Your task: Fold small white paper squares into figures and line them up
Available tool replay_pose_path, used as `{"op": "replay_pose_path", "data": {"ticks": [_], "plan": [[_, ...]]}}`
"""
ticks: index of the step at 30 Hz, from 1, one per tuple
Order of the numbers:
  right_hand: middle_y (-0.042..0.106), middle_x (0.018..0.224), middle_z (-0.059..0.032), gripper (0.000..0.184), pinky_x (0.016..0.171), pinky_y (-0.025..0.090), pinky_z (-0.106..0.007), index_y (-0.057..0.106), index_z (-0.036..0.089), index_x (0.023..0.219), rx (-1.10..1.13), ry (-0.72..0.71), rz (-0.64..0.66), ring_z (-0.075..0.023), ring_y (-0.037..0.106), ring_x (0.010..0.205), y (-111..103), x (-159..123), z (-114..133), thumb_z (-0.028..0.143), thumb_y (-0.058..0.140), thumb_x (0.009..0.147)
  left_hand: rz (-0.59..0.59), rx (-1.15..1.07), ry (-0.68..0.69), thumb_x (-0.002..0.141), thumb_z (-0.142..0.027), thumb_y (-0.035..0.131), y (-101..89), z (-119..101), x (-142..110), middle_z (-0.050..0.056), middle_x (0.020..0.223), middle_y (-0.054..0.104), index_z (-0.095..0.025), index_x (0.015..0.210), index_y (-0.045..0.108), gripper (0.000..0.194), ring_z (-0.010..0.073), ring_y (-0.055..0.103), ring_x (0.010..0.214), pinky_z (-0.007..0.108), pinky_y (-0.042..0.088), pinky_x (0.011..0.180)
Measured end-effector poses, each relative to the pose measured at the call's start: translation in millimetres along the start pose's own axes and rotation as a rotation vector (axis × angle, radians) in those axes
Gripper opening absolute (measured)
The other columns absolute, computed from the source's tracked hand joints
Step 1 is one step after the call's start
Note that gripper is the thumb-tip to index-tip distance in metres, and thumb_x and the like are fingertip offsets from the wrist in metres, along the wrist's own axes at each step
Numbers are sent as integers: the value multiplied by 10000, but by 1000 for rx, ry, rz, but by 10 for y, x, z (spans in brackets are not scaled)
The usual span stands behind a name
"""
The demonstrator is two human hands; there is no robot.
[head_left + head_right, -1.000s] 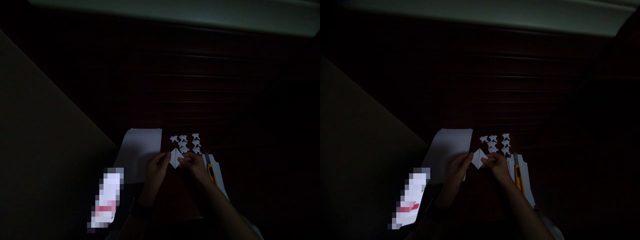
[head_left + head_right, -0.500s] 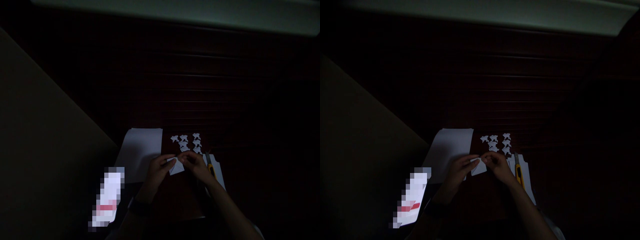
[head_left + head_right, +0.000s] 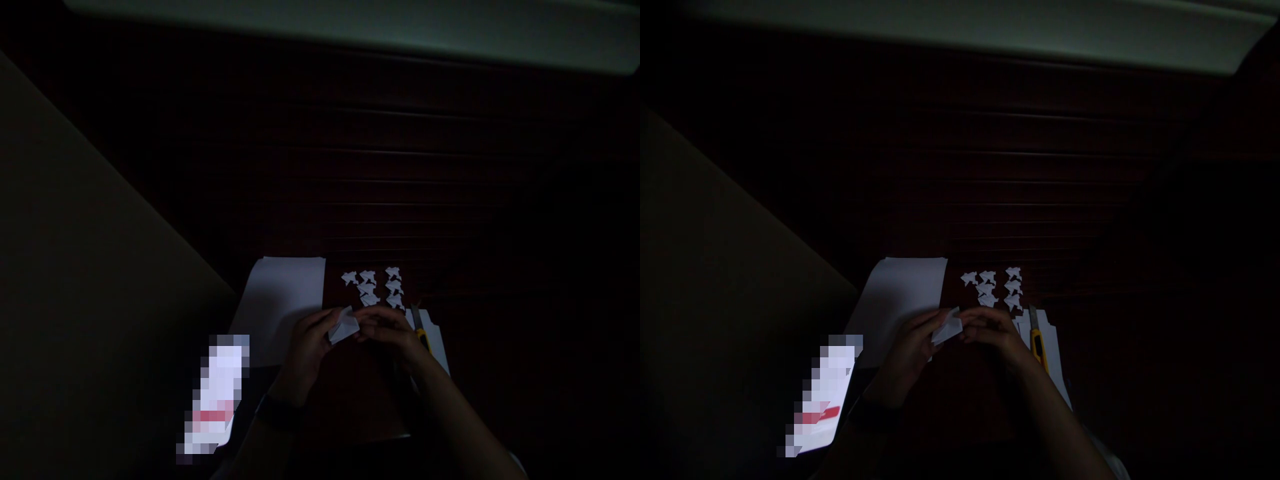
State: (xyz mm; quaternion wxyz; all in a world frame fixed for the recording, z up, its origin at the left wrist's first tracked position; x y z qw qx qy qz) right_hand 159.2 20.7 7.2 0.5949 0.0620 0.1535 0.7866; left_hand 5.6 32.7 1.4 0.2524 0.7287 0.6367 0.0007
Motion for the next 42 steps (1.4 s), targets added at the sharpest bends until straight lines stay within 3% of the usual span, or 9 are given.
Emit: {"op": "replay_pose_path", "data": {"ticks": [7, 12, 16, 19, 30, 38, 42], "plan": [[681, 903, -56, 266, 733, 496, -322, 682, 203, 966, -42, -21, -32, -192, 623, 812, -14, 13, -24, 276, 689, 710, -72, 119, 17, 702, -412, 681, -87, 59, 30, 95, 826, 727, -146, 947, 716, 363, 179, 651, 642, 241, 467, 519], [690, 897, -47, 257, 746, 485, -318, 692, 209, 963, -155, -49, -17, -190, 625, 826, -49, 28, -41, 263, 700, 712, -96, 252, 118, 719, -378, 673, -107, 42, 38, 91, 870, 731, -150, 912, 726, 303, 201, 664, 742, 255, 491, 598], [691, 889, -48, 138, 789, 476, -338, 729, 217, 830, -353, -182, -12, -199, 624, 852, -40, 53, 25, 297, 698, 722, -136, 321, 191, 678, -334, 709, -97, 17, 47, 85, 874, 737, -161, 825, 741, 229, 223, 666, 834, 281, 504, 717], [687, 873, -50, 120, 785, 483, -339, 734, 225, 803, -423, -225, -53, -198, 625, 840, -42, 73, 43, 308, 701, 723, -141, 344, 191, 672, -324, 710, -85, 16, 48, 84, 853, 739, -164, 822, 739, 221, 222, 673, 812, 282, 510, 701], [705, 847, -45, 116, 765, 485, -325, 724, 202, 763, -429, -158, -99, -194, 639, 816, -124, 126, -61, 310, 688, 739, -114, 310, 172, 661, -281, 722, -58, 31, 29, 77, 830, 739, -158, 821, 724, 202, 207, 678, 791, 278, 511, 715], [714, 742, -33, 157, 679, 491, -294, 719, 180, 708, -450, -84, -194, -184, 639, 707, -143, 131, -95, 331, 735, 669, 4, 308, 142, 676, -271, 716, -22, 58, 35, 91, 901, 729, -153, 883, 711, 238, 213, 669, 829, 274, 505, 712], [713, 738, -35, 211, 649, 471, -275, 732, 173, 762, -464, -48, -167, -172, 622, 681, -129, 124, -102, 375, 683, 725, -16, 316, 89, 682, -284, 712, -30, 52, 22, 84, 850, 733, -154, 904, 709, 257, 211, 671, 782, 266, 504, 653]]}}
Point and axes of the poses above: each hand's wrist, its own x-axis towards the middle knuckle, its own y-axis out of the palm, z = x × y, the point moved 4 cm from there along x, towards the middle knuckle
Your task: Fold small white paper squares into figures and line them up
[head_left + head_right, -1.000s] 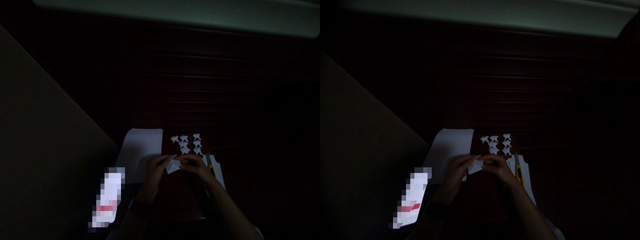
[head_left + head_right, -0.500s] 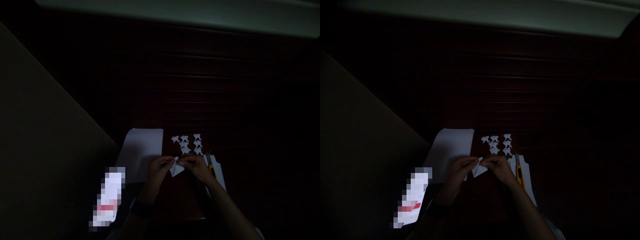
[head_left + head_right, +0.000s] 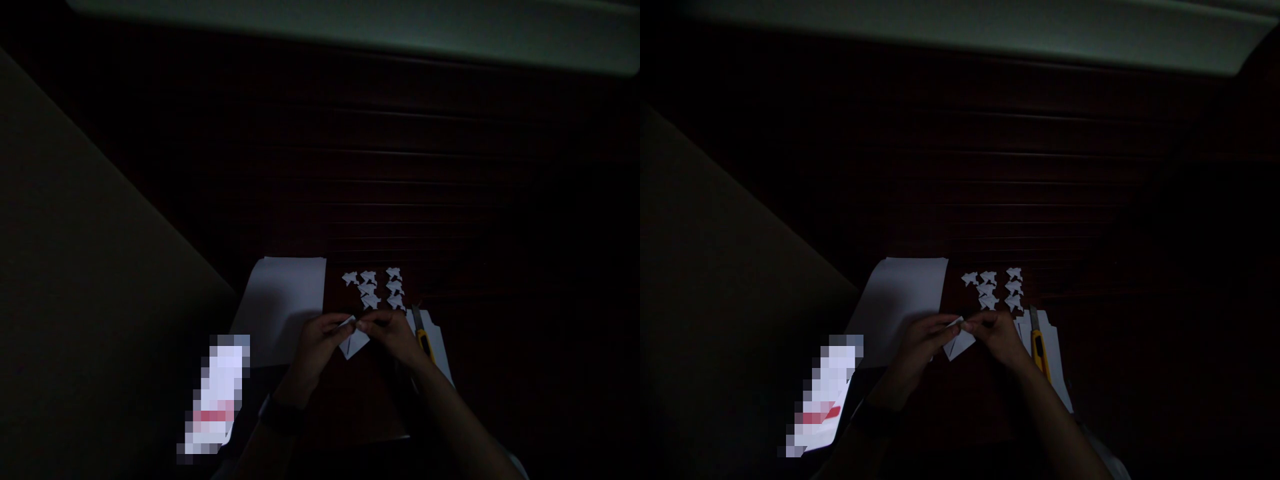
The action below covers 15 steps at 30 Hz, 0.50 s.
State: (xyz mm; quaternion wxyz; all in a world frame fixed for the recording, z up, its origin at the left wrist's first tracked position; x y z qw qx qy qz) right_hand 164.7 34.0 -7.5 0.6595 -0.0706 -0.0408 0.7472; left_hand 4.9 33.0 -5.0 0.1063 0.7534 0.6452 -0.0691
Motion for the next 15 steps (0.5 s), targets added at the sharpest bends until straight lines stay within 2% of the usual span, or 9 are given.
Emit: {"op": "replay_pose_path", "data": {"ticks": [8, 15], "plan": [[702, 730, -36, 215, 616, 444, -250, 731, 170, 774, 0, 16, -55, -162, 601, 671, -12, 5, -43, 376, 689, 728, 48, -41, -14, 673, -281, 724, 3, 11, -18, 104, 956, 715, -151, 996, 685, 351, 212, 659, 830, 265, 492, 666], [673, 682, -17, 223, 572, 424, -236, 711, 166, 746, 5, 11, -123, -143, 571, 622, -10, -2, -68, 387, 695, 718, 50, -48, -65, 676, -283, 723, -2, 45, -21, 91, 847, 722, -147, 1017, 660, 373, 194, 669, 720, 258, 489, 594]]}}
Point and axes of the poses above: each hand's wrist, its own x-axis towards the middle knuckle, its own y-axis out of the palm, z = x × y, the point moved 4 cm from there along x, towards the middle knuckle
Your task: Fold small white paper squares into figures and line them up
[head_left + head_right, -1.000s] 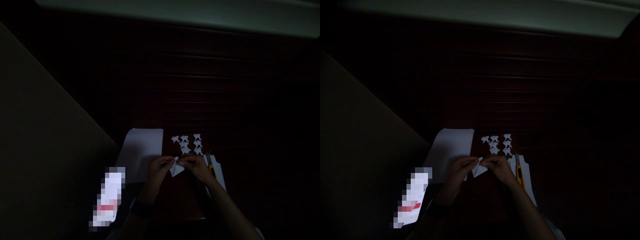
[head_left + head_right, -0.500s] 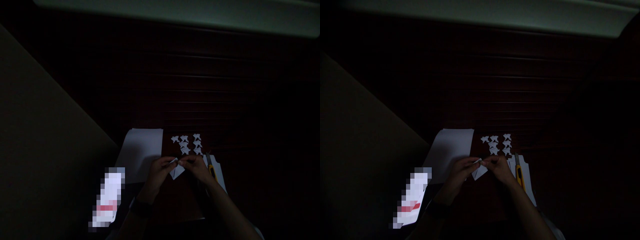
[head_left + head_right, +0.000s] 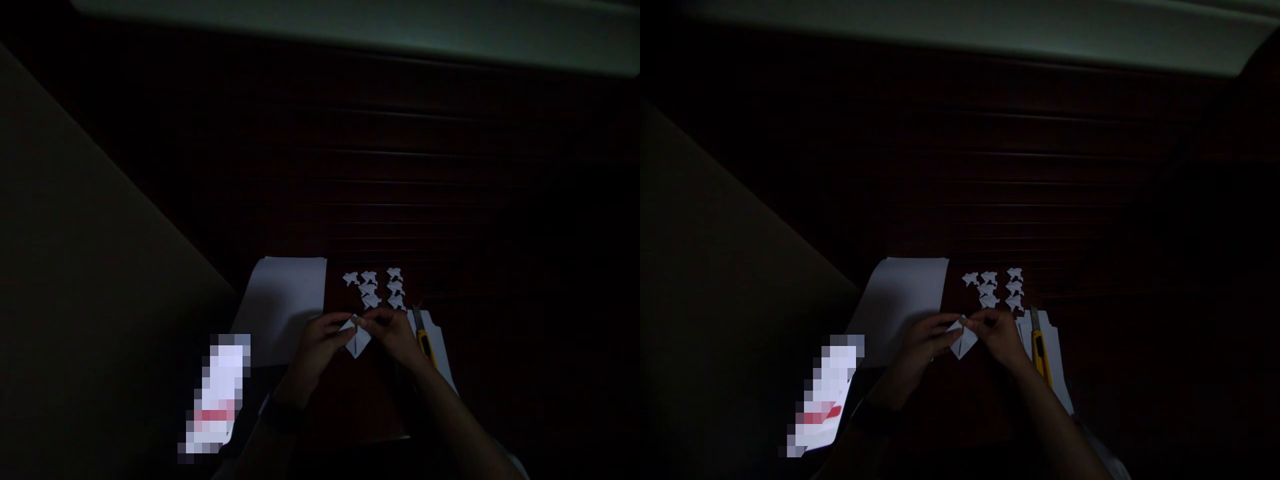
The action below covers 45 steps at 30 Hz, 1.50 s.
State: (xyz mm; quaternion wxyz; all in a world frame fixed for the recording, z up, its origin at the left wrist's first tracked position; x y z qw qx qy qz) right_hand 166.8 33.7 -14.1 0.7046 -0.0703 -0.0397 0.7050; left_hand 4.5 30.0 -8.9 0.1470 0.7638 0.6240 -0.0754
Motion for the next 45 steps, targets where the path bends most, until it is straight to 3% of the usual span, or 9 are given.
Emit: {"op": "replay_pose_path", "data": {"ticks": [7, 17, 23, 34, 41, 45], "plan": [[646, 677, -14, 209, 575, 422, -234, 679, 156, 737, -22, -34, 12, -139, 559, 629, 19, 5, 28, 366, 676, 739, -3, -6, -5, 664, -249, 725, 7, 7, 13, 97, 854, 727, -137, 1011, 660, 370, 195, 673, 698, 266, 497, 587], [633, 683, -19, 212, 583, 429, -245, 644, 161, 724, -8, -55, -66, -143, 558, 633, 67, -23, 1, 368, 643, 766, -6, 33, 74, 687, -246, 709, 10, -35, 9, 73, 795, 730, -136, 1012, 669, 345, 185, 666, 691, 256, 496, 604], [683, 769, -30, 217, 633, 473, -265, 658, 185, 923, 69, -70, -65, -170, 616, 710, 92, -36, 41, 333, 651, 765, 16, 78, 136, 707, -257, 690, 12, -13, 35, 85, 858, 733, -146, 1046, 667, 357, 193, 669, 727, 262, 500, 635], [723, 843, -52, 198, 702, 501, -320, 716, 207, 905, -65, -87, -129, -215, 655, 780, 70, -56, 101, 327, 632, 771, 31, 111, 173, 717, -287, 679, 48, -32, 16, 93, 979, 715, -167, 1066, 660, 369, 215, 667, 828, 287, 508, 705], [721, 843, -55, 189, 709, 501, -329, 729, 213, 888, -40, -109, -104, -221, 650, 787, 76, -64, 129, 310, 655, 743, -37, 185, 157, 656, -327, 729, 38, -23, 25, 55, 751, 721, -173, 1015, 642, 401, 211, 673, 676, 271, 498, 587], [714, 781, -46, 192, 645, 495, -304, 732, 208, 874, 13, -75, -97, -203, 640, 717, 69, -68, 114, 314, 683, 722, -47, 181, 152, 649, -296, 731, 33, -41, 15, 39, 740, 711, -183, 1006, 605, 396, 199, 671, 647, 249, 478, 544]]}}
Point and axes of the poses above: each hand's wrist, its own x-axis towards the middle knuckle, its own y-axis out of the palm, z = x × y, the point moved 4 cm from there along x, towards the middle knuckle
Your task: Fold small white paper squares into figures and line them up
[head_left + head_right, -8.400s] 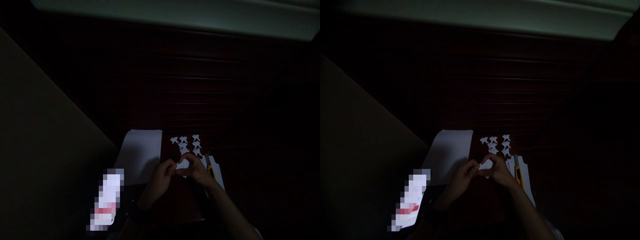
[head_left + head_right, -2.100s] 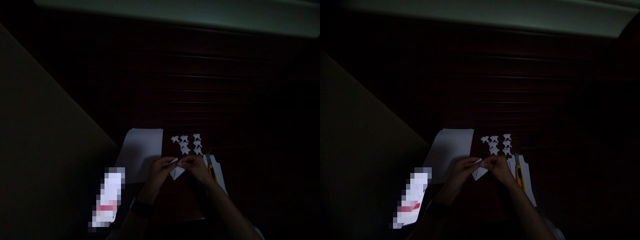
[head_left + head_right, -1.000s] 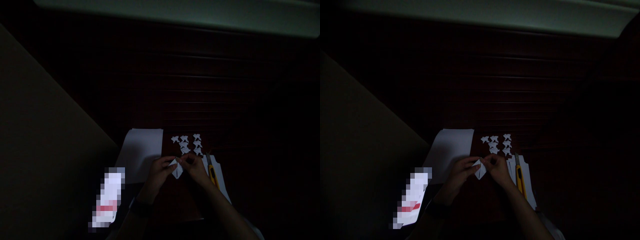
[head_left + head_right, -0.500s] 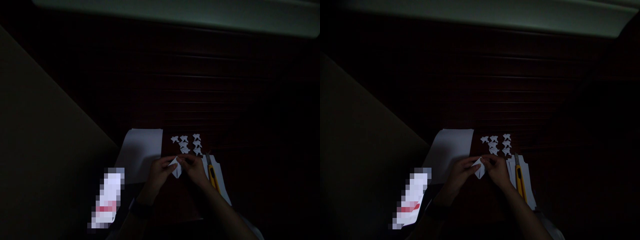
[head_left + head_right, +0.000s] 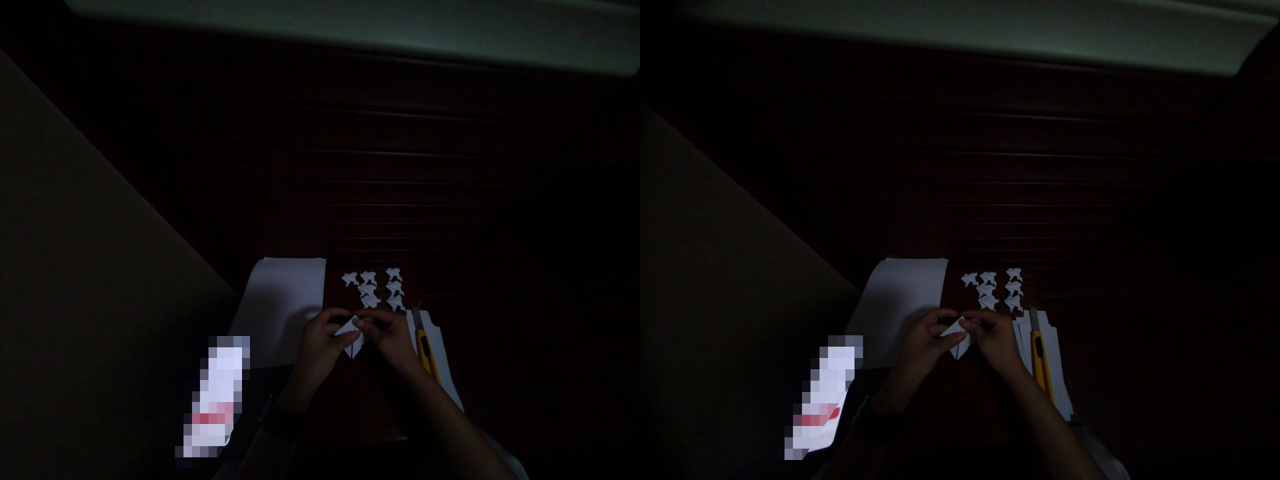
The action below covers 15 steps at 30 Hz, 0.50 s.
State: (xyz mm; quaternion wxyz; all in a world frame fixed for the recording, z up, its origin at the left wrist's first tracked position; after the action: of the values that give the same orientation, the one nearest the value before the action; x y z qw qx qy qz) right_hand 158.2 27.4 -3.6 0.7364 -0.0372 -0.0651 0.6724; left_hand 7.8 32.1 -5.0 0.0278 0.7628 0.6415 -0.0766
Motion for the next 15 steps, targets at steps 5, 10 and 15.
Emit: {"op": "replay_pose_path", "data": {"ticks": [5, 10, 15], "plan": [[716, 802, -48, 213, 677, 481, -310, 737, 211, 880, 73, 31, 70, -208, 634, 756, -22, 15, -12, 338, 697, 713, 54, -18, 10, 663, -279, 723, 16, -4, -8, 43, 754, 709, -175, 951, 586, 335, 199, 673, 677, 251, 476, 572], [687, 720, -26, 212, 630, 446, -289, 746, 206, 851, 183, 107, 147, -176, 601, 676, -38, 25, -48, 324, 728, 675, 122, -65, -18, 668, -303, 727, 38, 46, -17, 47, 744, 706, -173, 978, 567, 373, 202, 670, 671, 262, 478, 575], [587, 585, 9, 187, 518, 378, -248, 746, 193, 778, 227, 135, 115, -122, 501, 546, -33, 30, -123, 308, 752, 631, 141, -81, -41, 650, -307, 739, 53, 60, -28, 41, 728, 703, -174, 953, 576, 369, 191, 662, 644, 257, 469, 560]]}}
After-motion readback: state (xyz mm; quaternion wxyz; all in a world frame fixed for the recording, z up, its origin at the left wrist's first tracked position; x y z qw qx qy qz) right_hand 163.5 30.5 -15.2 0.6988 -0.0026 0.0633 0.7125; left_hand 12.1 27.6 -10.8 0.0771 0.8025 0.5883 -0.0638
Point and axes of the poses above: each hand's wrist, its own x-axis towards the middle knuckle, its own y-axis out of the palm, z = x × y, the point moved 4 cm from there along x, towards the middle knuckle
